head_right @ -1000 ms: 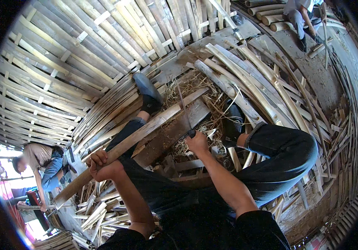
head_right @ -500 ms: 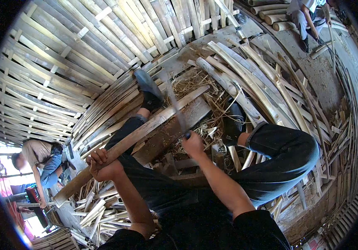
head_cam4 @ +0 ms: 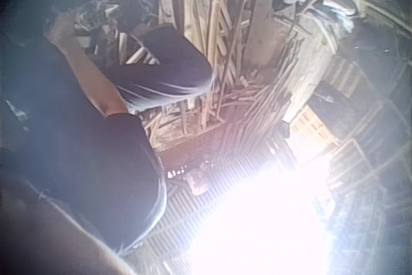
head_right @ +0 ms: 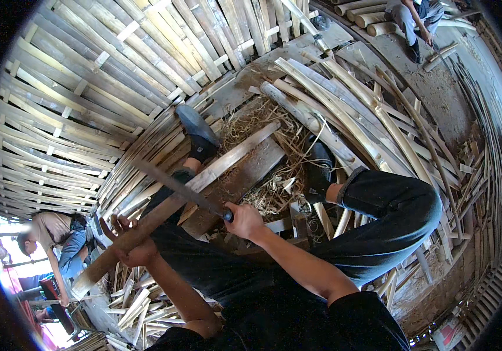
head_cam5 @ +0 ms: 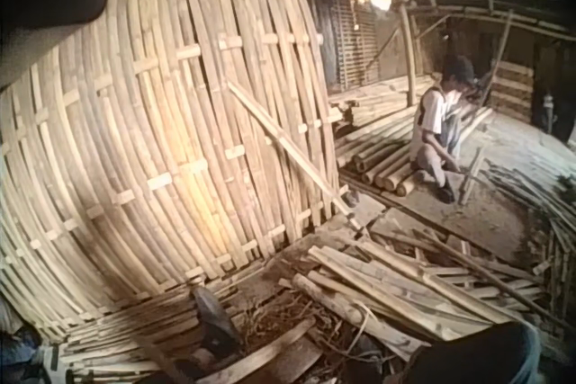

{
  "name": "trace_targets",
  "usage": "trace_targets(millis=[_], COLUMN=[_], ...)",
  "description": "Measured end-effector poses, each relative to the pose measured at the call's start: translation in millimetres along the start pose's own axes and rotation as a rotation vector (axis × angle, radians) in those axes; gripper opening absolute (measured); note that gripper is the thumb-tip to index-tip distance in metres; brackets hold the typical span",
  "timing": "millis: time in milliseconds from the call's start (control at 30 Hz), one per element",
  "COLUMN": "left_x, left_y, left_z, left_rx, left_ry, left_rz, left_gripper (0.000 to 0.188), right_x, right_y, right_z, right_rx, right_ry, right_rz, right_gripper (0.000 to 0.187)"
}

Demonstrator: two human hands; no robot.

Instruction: Trimming and shaving bamboo strips using a large knife in a workshop.

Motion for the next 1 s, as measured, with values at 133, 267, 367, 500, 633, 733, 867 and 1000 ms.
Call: trace_targets(millis=[133,267,367,500,633,733,867,1000], left_x=[-62,-56,-84,-68,-55,-43,-28,-28], left_y=[13,7,-8,-33,-51,-48,-50,-51], left_z=[-3,-2,7,32,45,37,29,27], left_rx=[0.009,-0.023,0.019,0.195,0.024,0.068,0.139,0.162], left_ry=[-0.238,-0.632,-0.644,-0.032,-0.269,-0.098,-0.039,0.068], left_rz=[0.002,0.203,0.203,-0.139,0.035,-0.06,-0.065,-0.076], left_gripper=[0.058,0.049,0.049,0.042,0.037,0.032,0.026,0.026], right_x=[1,-8,-20,-21,-28,-14,-7,3], right_y=[-18,-46,-58,-94,-55,-45,17,66], right_z=[4,19,29,25,25,15,-10,-50], right_rx=[0.005,0.194,0.306,0.347,0.432,0.152,0.221,-0.025], right_ry=[-0.011,-0.174,-0.179,-0.243,-0.097,0.05,0.176,0.234], right_rz=[0.016,0.116,0.077,-0.006,0.06,-0.18,0.077,0.097], right_gripper=[0.023,0.025,0.034,0.035,0.035,0.036,0.029,0.032])
Point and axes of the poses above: each hand's wrist, its own z-axis towards the middle knuckle, its own x-axis out of the palm, y = z × x, the point moved 2 cm from there along z, towards the middle knuckle, and after that the axes turned 15 degrees about z, right-handed, at the moved point
